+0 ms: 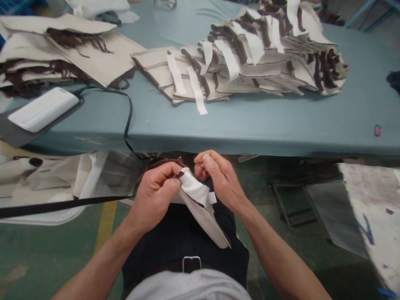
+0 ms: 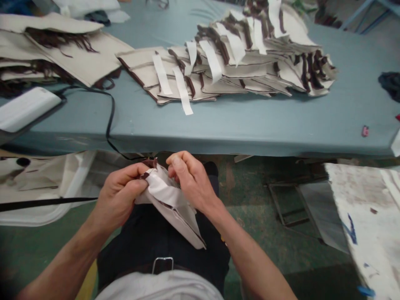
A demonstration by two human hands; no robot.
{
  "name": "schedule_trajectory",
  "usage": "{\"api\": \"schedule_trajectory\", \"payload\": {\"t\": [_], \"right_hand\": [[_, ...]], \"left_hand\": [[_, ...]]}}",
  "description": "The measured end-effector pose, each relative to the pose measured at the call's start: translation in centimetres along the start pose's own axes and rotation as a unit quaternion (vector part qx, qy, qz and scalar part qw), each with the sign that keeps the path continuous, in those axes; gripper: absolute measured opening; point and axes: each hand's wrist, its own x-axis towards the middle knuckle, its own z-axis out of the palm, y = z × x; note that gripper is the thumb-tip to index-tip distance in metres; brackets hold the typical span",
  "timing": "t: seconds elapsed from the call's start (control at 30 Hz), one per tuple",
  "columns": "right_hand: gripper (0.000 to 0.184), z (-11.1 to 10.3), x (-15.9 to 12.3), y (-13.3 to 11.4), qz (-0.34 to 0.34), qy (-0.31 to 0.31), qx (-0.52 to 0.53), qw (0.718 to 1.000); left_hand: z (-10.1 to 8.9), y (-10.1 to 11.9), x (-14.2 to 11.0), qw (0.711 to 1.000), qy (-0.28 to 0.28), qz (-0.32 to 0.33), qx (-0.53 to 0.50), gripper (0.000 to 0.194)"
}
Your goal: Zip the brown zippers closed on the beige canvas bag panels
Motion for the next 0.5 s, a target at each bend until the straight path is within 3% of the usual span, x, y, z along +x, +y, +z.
{"api": "schedule_trajectory", "payload": {"t": [0.07, 0.13, 0.23, 0.33, 0.5], "right_hand": [[0.029, -0.8, 0.3, -0.9, -0.104, -0.005, -0.053, 0.993], [0.025, -1.5, 0.8, -1.9, -0.206, -0.056, -0.130, 0.968], [0.021, -2.3, 1.8, -3.0, -0.287, -0.132, -0.224, 0.922], [0.023, -2.9, 2.6, -3.5, -0.308, -0.166, -0.246, 0.904], [0.034, -3.4, 2.7, -3.4, -0.278, -0.233, -0.220, 0.905]], "left_hand": [[-0.4, 0.4, 0.1, 1.000, -0.014, 0.000, 0.016, 0.015], [-0.5, 1.1, 0.2, 0.999, -0.025, 0.003, 0.041, 0.016], [-0.3, 2.4, 0.3, 0.996, -0.051, 0.012, 0.068, 0.017], [-0.3, 3.6, 0.5, 0.993, -0.090, 0.014, 0.075, 0.017], [-0.4, 4.0, 0.8, 0.990, -0.104, 0.013, 0.090, 0.017]]}}
